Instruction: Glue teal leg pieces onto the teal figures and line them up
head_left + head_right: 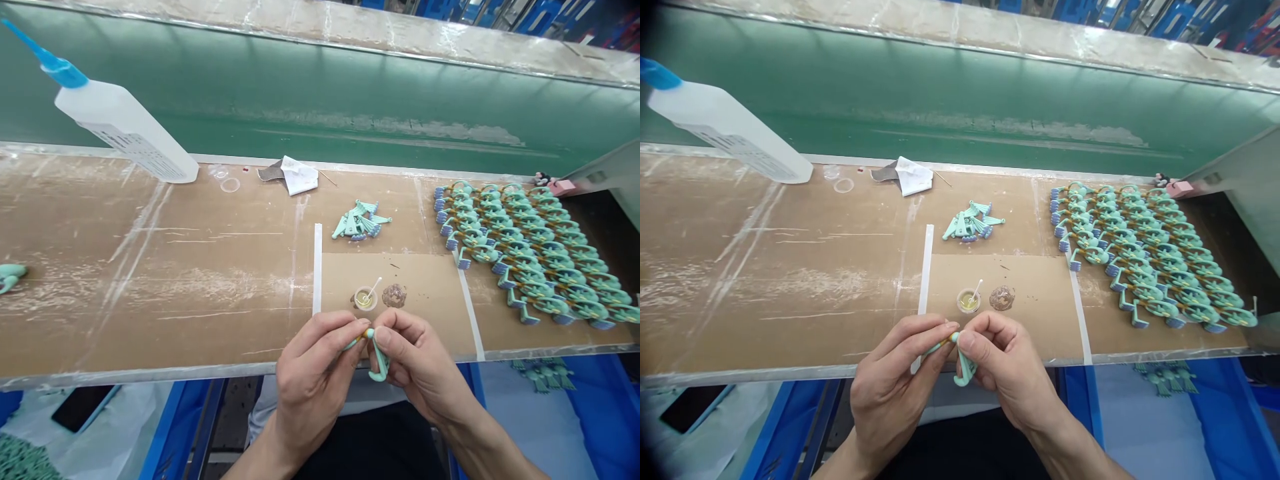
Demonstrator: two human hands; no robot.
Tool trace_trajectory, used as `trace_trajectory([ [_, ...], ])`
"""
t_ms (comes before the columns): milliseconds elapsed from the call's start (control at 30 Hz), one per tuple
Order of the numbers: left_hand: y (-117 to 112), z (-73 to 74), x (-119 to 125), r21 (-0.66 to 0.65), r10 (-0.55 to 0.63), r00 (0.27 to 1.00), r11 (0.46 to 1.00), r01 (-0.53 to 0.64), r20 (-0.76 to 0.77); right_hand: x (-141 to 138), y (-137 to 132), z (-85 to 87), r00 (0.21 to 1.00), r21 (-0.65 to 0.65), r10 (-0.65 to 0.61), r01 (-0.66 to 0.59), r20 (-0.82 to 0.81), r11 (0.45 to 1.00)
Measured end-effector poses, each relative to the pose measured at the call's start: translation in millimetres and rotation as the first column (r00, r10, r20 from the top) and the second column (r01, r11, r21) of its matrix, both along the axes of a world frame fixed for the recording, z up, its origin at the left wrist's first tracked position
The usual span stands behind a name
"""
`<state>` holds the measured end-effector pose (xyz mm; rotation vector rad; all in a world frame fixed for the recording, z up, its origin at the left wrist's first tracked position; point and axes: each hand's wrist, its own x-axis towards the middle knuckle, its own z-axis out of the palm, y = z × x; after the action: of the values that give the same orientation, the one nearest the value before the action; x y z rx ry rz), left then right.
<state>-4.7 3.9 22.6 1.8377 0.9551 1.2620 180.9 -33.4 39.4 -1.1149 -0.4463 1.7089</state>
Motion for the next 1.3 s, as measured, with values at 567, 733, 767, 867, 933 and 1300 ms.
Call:
trace_trajectory([
  [567, 8, 10.3, -13, -0.031, -0.103, 0.994, 0.994, 0.102, -0.035, -1, -10, -2.7, 0.998, 0.009, 0.036, -0.036, 0.043, 0.999],
  [733, 6, 11.9, -11, -0.240, -0.067, 0.992, 0.966, 0.092, 0.109, -4, -21, 16.8, 0.937, 0.068, 0.047, -0.075, 0.345, 0.995],
  [767, 5, 12.1, -9, -0.304, -0.047, 0.985, 0.948, 0.097, 0.167, -5, -24, 20.7, 0.919, 0.080, 0.059, -0.098, 0.390, 0.992],
  [867, 4, 12.8, -1, -0.551, 0.041, 0.897, 0.801, 0.233, 0.440, -9, -29, 26.5, 0.839, 0.198, 0.014, -0.145, 0.545, 0.969],
  [933, 3, 13.3, 4, -0.656, 0.140, 0.780, 0.642, 0.397, 0.610, -11, -30, 26.0, 0.768, 0.342, -0.125, -0.129, 0.628, 0.931],
  [1300, -5, 8.4, 12, -0.633, 0.200, 0.619, 0.447, 0.632, 0.760, -14, -21, 28.8, 0.656, 0.529, -0.265, -0.243, 0.707, 0.813],
])
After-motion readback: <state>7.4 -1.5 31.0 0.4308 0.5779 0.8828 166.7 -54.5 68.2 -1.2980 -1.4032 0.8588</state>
